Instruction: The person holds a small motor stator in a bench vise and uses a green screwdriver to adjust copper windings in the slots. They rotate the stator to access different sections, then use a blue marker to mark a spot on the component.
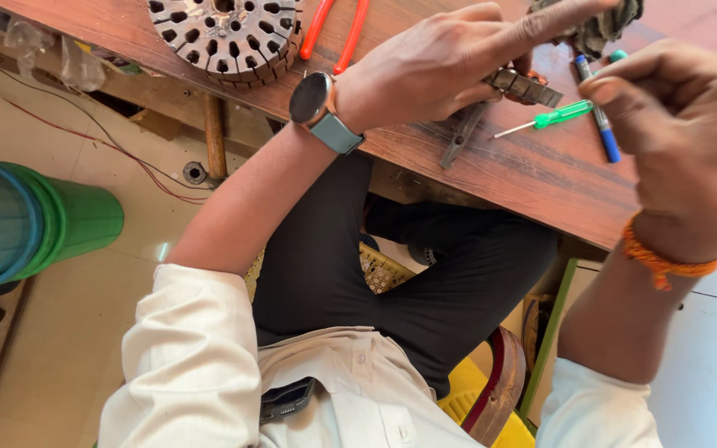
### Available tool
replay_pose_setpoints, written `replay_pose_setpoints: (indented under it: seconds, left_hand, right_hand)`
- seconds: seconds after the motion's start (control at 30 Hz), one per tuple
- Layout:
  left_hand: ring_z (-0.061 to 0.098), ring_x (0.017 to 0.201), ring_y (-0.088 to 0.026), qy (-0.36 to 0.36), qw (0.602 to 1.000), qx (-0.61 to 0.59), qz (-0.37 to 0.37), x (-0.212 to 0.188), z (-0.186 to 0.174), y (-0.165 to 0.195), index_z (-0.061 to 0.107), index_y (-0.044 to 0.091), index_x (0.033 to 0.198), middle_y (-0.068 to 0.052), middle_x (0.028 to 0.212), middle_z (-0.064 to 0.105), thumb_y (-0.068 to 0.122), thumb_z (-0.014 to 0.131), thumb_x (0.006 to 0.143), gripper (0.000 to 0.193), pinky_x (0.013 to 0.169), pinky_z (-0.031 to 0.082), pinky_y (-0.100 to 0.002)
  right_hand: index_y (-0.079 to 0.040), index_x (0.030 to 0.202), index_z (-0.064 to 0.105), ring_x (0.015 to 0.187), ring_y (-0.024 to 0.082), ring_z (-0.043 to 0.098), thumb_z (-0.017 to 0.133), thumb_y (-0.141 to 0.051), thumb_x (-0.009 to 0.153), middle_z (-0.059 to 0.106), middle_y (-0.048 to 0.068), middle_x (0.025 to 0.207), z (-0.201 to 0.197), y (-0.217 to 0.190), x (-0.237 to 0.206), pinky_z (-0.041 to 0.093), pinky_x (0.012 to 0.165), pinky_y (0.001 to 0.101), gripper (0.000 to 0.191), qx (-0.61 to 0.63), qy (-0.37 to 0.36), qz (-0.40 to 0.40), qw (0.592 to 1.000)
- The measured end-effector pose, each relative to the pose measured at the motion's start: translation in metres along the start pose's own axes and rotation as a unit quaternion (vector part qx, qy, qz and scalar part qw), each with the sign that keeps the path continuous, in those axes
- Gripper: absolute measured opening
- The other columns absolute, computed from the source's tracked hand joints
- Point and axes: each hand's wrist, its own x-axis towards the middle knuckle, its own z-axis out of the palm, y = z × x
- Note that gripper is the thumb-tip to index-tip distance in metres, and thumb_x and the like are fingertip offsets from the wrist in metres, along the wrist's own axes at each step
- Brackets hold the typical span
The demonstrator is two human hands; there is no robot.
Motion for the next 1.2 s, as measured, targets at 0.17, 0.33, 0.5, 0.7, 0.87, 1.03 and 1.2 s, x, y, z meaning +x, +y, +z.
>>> replay_pose_setpoints:
  seconds: [0.17, 0.33, 0.5, 0.7, 0.87, 1.03, 1.2]
  left_hand:
    - [0.067, 0.104, -0.024, -0.009, 0.994, -0.104, 0.007, 0.009, -0.007, -0.013, 0.032, 0.018, 0.156, -0.004, 0.110, 0.070, 0.006, 0.081, 0.088, 0.085, 0.096, 0.051, -0.042]
    - [0.060, 0.119, -0.028, -0.058, 0.998, -0.026, -0.011, 0.012, -0.012, -0.005, 0.061, 0.016, 0.140, -0.010, 0.121, 0.061, 0.006, 0.079, 0.094, 0.050, 0.102, 0.049, -0.042]
    - [0.046, 0.136, -0.026, 0.003, 0.977, 0.165, 0.134, -0.016, -0.011, 0.017, 0.065, 0.018, 0.126, -0.005, 0.141, 0.053, 0.013, 0.071, 0.094, 0.033, 0.111, 0.044, -0.043]
    - [0.054, 0.125, -0.021, 0.006, 0.980, 0.187, 0.067, -0.041, 0.009, 0.038, 0.072, 0.012, 0.111, 0.002, 0.137, 0.062, 0.017, 0.073, 0.095, 0.017, 0.106, 0.046, -0.039]
    - [0.071, 0.084, -0.019, 0.094, 0.974, -0.039, -0.202, -0.049, 0.032, 0.057, 0.076, 0.007, 0.102, -0.003, 0.104, 0.073, 0.022, 0.081, 0.095, 0.018, 0.074, 0.056, -0.031]
    - [0.071, 0.080, -0.010, 0.207, 0.880, -0.243, -0.353, -0.047, 0.052, 0.056, 0.076, 0.001, 0.104, -0.002, 0.090, 0.077, 0.019, 0.079, 0.096, 0.020, 0.071, 0.058, -0.026]
    - [0.066, 0.076, -0.005, 0.257, 0.754, -0.438, -0.417, -0.043, 0.061, 0.050, 0.076, -0.002, 0.107, -0.003, 0.091, 0.078, 0.016, 0.076, 0.097, 0.021, 0.065, 0.052, -0.022]
  right_hand:
    - [0.004, 0.099, 0.071, 0.057, 0.003, 0.039, 0.072, -0.001, 0.098, 0.054, -0.001, 0.068, 0.033, -0.010, -0.012, 0.027, 0.050, 0.0225, 0.006, -0.102, -0.022, -0.050, 0.993]
    - [0.001, 0.097, 0.072, 0.055, 0.008, 0.043, 0.073, 0.003, 0.093, 0.055, 0.006, 0.067, 0.071, 0.020, -0.031, 0.036, 0.053, 0.0274, 0.004, -0.193, 0.000, -0.075, 0.978]
    - [0.000, 0.099, 0.072, 0.055, 0.008, 0.044, 0.073, 0.004, 0.097, 0.052, 0.009, 0.064, 0.078, 0.055, -0.042, 0.037, 0.056, 0.0282, 0.005, -0.188, 0.033, -0.115, 0.975]
    - [-0.002, 0.101, 0.075, 0.059, 0.005, 0.047, 0.078, 0.000, 0.095, 0.059, 0.003, 0.069, 0.056, 0.033, -0.051, 0.037, 0.053, 0.0254, 0.007, -0.169, -0.018, -0.098, 0.981]
    - [0.003, 0.093, 0.074, 0.051, 0.010, 0.040, 0.082, 0.005, 0.088, 0.049, 0.010, 0.057, 0.038, 0.000, -0.025, 0.031, 0.049, 0.0301, 0.010, -0.265, 0.007, -0.202, 0.943]
    - [0.008, 0.099, 0.072, 0.064, 0.007, 0.051, 0.075, 0.010, 0.099, 0.059, 0.006, 0.072, 0.042, -0.001, 0.024, 0.037, 0.057, 0.0251, 0.004, -0.220, -0.001, -0.220, 0.950]
    - [0.008, 0.102, 0.071, 0.075, 0.006, 0.058, 0.072, 0.006, 0.100, 0.066, 0.006, 0.084, 0.038, 0.025, 0.055, 0.043, 0.063, 0.0213, 0.003, -0.163, -0.021, -0.198, 0.966]
